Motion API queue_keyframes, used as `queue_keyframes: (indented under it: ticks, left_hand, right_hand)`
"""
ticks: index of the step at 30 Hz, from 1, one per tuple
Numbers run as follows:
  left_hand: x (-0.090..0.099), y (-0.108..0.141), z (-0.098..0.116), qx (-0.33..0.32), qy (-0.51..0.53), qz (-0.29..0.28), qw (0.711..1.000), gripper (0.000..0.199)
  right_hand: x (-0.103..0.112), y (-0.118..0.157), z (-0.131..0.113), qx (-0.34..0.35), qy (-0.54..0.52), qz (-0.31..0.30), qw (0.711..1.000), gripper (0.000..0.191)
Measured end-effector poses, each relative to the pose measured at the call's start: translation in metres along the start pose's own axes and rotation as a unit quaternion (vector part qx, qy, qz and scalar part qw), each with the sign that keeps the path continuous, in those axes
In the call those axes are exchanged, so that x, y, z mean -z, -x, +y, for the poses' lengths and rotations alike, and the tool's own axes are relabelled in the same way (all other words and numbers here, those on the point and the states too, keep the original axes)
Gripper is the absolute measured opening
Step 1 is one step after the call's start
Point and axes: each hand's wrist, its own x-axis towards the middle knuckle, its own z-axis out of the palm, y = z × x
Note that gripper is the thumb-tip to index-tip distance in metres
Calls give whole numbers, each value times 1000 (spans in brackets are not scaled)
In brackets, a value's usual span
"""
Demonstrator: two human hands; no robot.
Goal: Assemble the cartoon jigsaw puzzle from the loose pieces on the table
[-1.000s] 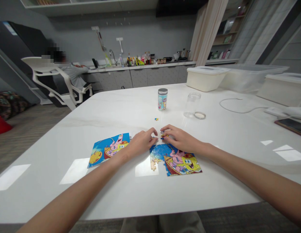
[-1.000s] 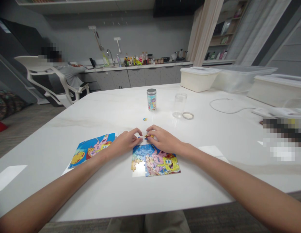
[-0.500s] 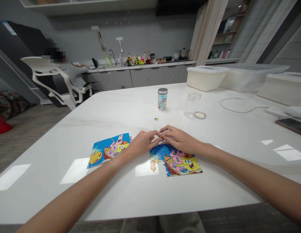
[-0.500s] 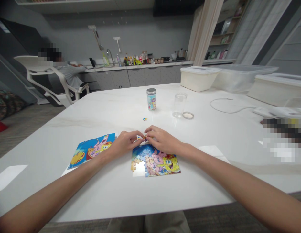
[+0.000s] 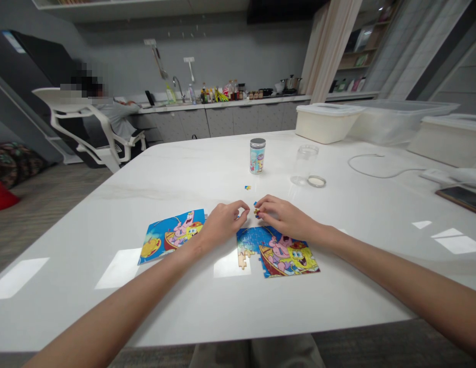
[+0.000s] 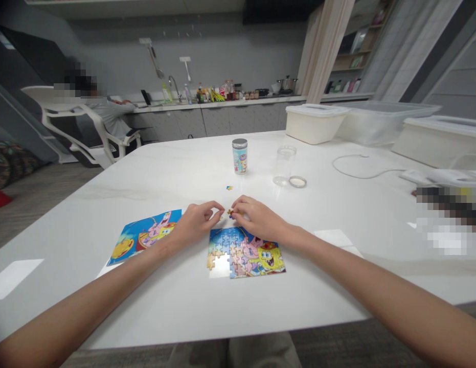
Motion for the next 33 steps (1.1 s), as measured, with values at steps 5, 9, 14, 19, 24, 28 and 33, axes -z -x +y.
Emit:
queue_keyframes:
  ticks: [5,9,14,19,24,28,33]
  left_hand:
    - [5,-4,-9,73,-37,-25,996,25]
    - [10,-5,-8,64,-32,-66,995,24]
    - [15,-4,-7,56,-24,-94,994,24]
    - [17,-5,-9,52,-22,-101,993,18]
    - [14,-6,-12,67,20,-106,992,10]
    - [12,-6,-14,69,32,-103,992,5]
    - [10,-6,-15,64,29,-91,993,13]
  right_hand:
    - [-1,0,4,-30,11,32,999,11]
    - [-1,1,7,-35,15,50,998,7]
    - [-1,1,8,-42,15,53,998,6]
    - [-2,1,10,-56,25,46,997,5]
    - [-2,0,11,-77,44,34,995,5]
    - [-3,1,12,-83,50,40,995,8]
    - [-3,1,12,-84,48,44,994,13]
